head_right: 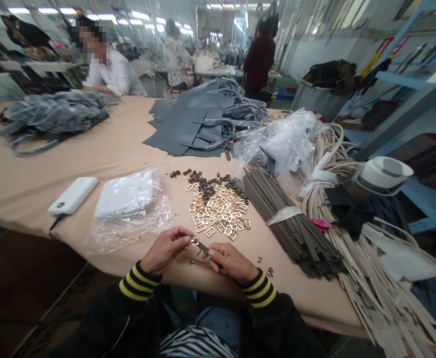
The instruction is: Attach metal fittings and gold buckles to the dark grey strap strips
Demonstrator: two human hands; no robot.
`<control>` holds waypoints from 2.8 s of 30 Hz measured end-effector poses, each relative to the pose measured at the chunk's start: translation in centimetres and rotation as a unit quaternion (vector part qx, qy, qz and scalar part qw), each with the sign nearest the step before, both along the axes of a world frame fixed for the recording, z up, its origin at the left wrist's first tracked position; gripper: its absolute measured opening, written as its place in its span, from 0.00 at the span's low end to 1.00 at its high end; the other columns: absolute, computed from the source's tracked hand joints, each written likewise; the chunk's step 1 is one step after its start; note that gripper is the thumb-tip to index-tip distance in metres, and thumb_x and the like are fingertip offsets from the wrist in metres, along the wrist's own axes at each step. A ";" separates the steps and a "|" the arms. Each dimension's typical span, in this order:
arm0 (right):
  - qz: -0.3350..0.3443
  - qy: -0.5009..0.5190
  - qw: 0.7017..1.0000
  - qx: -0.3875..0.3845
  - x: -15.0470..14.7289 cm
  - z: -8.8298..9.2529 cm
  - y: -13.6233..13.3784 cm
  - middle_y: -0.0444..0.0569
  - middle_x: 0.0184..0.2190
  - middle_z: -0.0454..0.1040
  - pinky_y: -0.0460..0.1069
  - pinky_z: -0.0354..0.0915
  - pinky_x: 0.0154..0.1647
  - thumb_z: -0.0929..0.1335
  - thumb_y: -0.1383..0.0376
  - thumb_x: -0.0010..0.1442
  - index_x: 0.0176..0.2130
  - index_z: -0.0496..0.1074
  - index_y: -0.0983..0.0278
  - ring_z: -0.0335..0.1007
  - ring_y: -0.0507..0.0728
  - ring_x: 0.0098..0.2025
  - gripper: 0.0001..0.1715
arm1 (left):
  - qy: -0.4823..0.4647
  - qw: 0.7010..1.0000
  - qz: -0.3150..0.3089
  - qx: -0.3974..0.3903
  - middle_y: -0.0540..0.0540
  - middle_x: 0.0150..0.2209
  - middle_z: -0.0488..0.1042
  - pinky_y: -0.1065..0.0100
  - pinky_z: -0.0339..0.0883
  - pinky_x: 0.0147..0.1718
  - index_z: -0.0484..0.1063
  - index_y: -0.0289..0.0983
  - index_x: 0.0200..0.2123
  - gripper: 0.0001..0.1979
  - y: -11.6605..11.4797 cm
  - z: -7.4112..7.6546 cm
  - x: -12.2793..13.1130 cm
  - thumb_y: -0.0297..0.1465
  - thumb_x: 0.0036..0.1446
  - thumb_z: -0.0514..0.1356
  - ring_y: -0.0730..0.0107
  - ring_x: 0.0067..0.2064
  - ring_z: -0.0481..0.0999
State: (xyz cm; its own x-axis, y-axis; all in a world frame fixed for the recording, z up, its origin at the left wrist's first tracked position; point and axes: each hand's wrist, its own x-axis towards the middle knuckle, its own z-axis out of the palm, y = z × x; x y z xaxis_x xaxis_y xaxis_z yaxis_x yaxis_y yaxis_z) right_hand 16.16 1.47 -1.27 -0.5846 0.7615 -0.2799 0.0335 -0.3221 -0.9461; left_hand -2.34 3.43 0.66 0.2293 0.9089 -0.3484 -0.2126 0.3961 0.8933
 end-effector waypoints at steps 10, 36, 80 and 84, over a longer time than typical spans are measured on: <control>-0.013 -0.008 0.999 0.039 -0.2 0.1 0.3 0.38 0.16 0.60 0.40 0.42 0.13 0.60 0.53 0.55 0.34 0.65 0.69 0.46 0.42 0.12 0.20 | -0.089 0.995 -0.017 -0.045 0.51 0.22 0.70 0.78 0.61 0.25 0.69 0.31 0.27 0.12 -0.5 0.4 0.5 0.28 0.37 0.66 0.81 0.24 0.68; -0.049 -0.050 0.997 0.044 -0.9 0.8 0.1 0.37 0.14 0.58 0.41 0.43 0.13 0.59 0.54 0.54 0.27 0.62 0.67 0.46 0.43 0.13 0.18 | -0.020 1.000 -0.024 0.001 0.46 0.27 0.75 0.69 0.65 0.36 0.67 0.31 0.29 0.11 -1.7 0.6 0.9 0.30 0.40 0.64 0.71 0.32 0.74; -0.066 -0.161 0.978 0.115 -1.9 2.4 -0.6 0.39 0.17 0.55 0.44 0.50 0.22 0.64 0.57 0.50 0.23 0.62 0.66 0.49 0.47 0.21 0.15 | -0.156 0.972 -0.044 -0.169 0.51 0.15 0.70 0.82 0.63 0.13 0.64 0.32 0.24 0.09 -4.3 -1.3 1.9 0.31 0.47 0.60 0.78 0.16 0.70; -0.045 -0.155 0.981 0.110 -2.5 3.3 -0.5 0.39 0.17 0.57 0.43 0.51 0.22 0.64 0.57 0.50 0.23 0.63 0.66 0.51 0.47 0.22 0.15 | -0.287 0.935 -0.018 -0.207 0.52 0.16 0.68 0.82 0.66 0.17 0.66 0.31 0.27 0.05 -5.2 -2.9 2.0 0.27 0.48 0.60 0.81 0.17 0.70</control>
State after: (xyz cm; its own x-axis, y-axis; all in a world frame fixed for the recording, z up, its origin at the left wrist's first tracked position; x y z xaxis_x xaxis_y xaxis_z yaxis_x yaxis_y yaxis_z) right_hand 13.65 0.98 2.01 -0.4257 0.8679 -0.2559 0.3107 -0.1253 -0.9422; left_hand -0.37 -1.76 -2.19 0.5142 0.7119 -0.4783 -0.5897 0.6984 0.4055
